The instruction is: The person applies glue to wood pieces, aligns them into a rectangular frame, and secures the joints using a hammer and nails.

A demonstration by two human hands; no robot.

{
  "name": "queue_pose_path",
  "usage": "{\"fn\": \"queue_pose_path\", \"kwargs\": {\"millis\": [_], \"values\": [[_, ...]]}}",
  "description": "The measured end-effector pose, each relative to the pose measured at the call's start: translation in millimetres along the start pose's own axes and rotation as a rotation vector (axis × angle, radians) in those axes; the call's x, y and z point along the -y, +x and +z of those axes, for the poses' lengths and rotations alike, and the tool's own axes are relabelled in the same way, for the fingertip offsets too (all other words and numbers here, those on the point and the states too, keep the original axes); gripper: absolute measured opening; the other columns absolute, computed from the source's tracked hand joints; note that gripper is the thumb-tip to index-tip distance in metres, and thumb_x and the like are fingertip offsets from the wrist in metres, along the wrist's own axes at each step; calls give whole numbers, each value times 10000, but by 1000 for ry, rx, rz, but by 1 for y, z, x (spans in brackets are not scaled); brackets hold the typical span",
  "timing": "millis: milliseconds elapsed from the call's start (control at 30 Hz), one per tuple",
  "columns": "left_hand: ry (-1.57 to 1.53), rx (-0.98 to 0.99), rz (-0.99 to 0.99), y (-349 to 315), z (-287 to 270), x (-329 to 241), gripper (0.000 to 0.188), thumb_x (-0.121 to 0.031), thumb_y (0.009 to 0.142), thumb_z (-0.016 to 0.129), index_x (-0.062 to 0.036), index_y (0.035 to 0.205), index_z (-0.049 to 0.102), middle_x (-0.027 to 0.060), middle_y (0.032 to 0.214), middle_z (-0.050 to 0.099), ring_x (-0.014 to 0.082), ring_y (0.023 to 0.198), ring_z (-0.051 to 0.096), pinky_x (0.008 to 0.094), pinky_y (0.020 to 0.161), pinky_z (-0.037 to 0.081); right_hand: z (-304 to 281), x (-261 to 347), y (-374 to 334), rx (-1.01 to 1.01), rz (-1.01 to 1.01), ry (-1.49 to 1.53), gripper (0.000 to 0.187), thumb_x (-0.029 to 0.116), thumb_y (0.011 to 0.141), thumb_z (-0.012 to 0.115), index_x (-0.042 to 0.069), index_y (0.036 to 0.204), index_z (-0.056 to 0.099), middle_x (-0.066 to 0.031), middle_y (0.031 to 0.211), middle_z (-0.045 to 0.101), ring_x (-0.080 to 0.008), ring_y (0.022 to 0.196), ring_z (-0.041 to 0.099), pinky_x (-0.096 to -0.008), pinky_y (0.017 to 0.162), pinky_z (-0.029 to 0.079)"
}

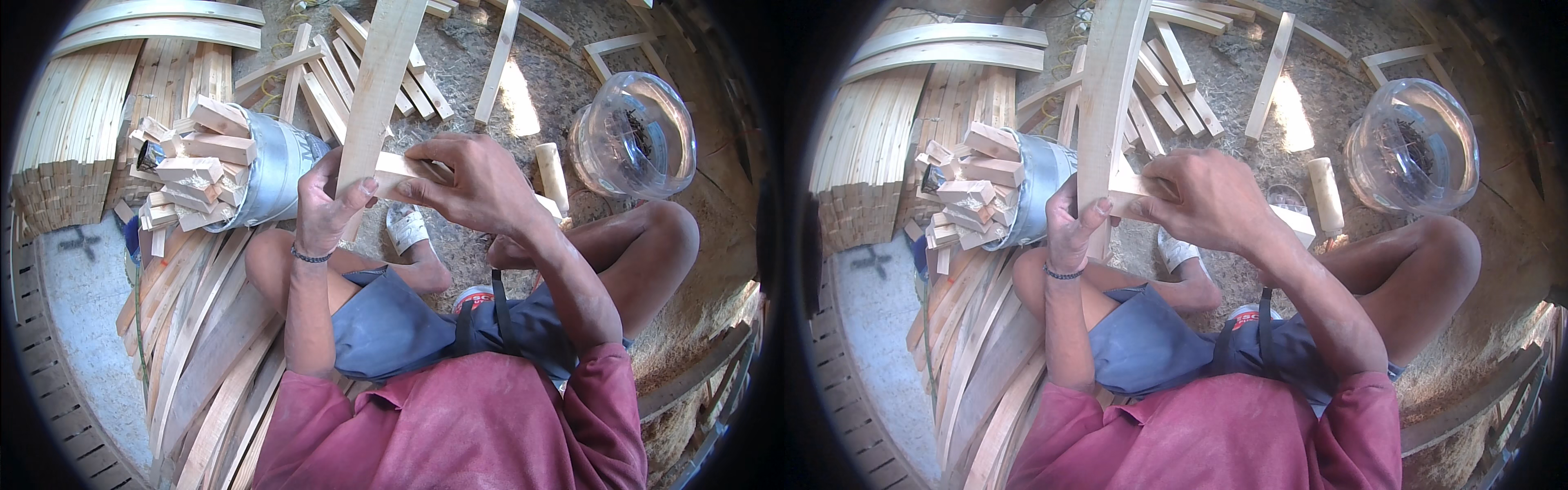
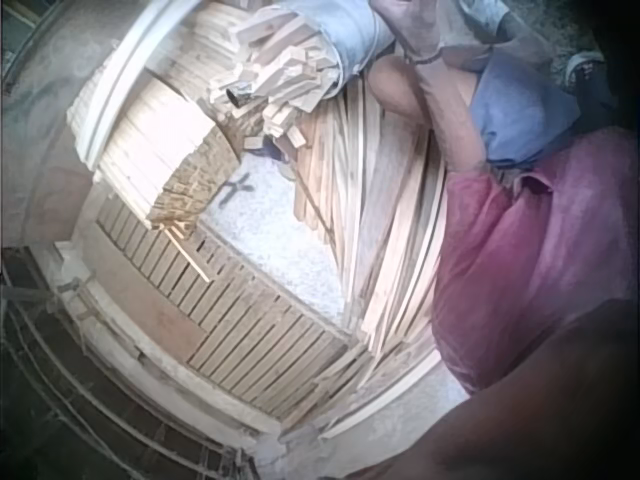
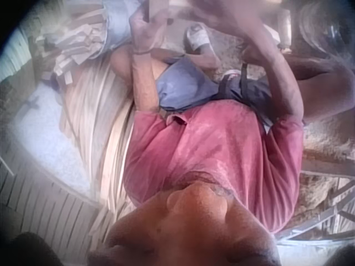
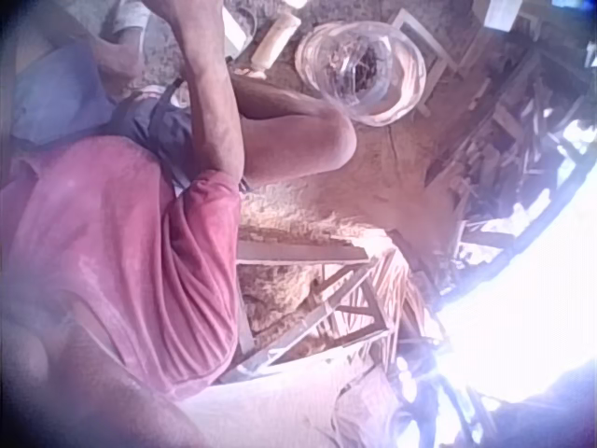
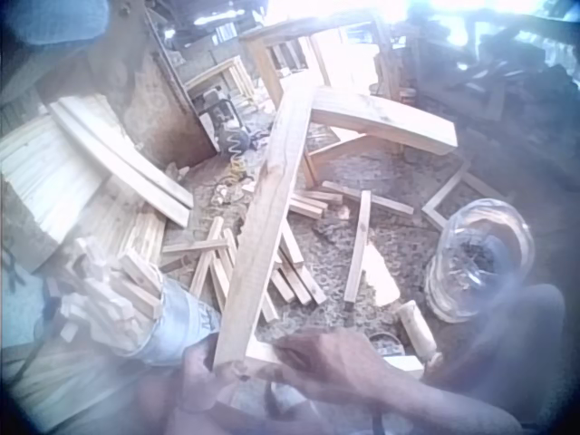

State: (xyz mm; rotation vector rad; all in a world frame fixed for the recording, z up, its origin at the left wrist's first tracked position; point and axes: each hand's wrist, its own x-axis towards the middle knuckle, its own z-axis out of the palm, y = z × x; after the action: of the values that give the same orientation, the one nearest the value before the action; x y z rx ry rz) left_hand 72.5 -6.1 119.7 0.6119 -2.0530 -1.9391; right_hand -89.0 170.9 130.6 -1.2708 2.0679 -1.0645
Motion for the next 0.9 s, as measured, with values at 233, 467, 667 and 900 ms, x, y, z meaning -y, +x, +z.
{"fn": "queue_pose_path", "kwargs": {"millis": [233,467,667,900], "values": [[1,-2,-16,0,-2,3,501,-272,867,805,53,1194,610,89,1007,677,104,832,658,241,691,571,0,0,1,19,7,-8,401,346,857,778,20,1087,742,-161,939,736,-312,819,728,-416,718,564],[-6,-3,-6,0,-2,3,518,-277,868,805,55,1210,604,93,1014,681,105,821,658,242,683,570,9,-5,0,-139,-101,28,449,391,858,740,60,647,523,-113,619,571,-319,597,620,-462,554,452],[-5,-13,-1,-1,-1,2,527,-284,865,813,54,1210,604,91,1012,683,102,813,655,244,683,568,8,-3,0,-131,-98,24,481,417,873,728,61,636,507,-114,619,570,-323,595,619,-460,549,449],[-15,-31,4,-1,0,4,539,-292,856,824,55,1205,604,86,998,683,100,809,653,239,672,566,1,4,-1,-38,-25,-3,340,360,861,758,40,931,668,-138,813,683,-307,730,695,-424,654,527]]}}
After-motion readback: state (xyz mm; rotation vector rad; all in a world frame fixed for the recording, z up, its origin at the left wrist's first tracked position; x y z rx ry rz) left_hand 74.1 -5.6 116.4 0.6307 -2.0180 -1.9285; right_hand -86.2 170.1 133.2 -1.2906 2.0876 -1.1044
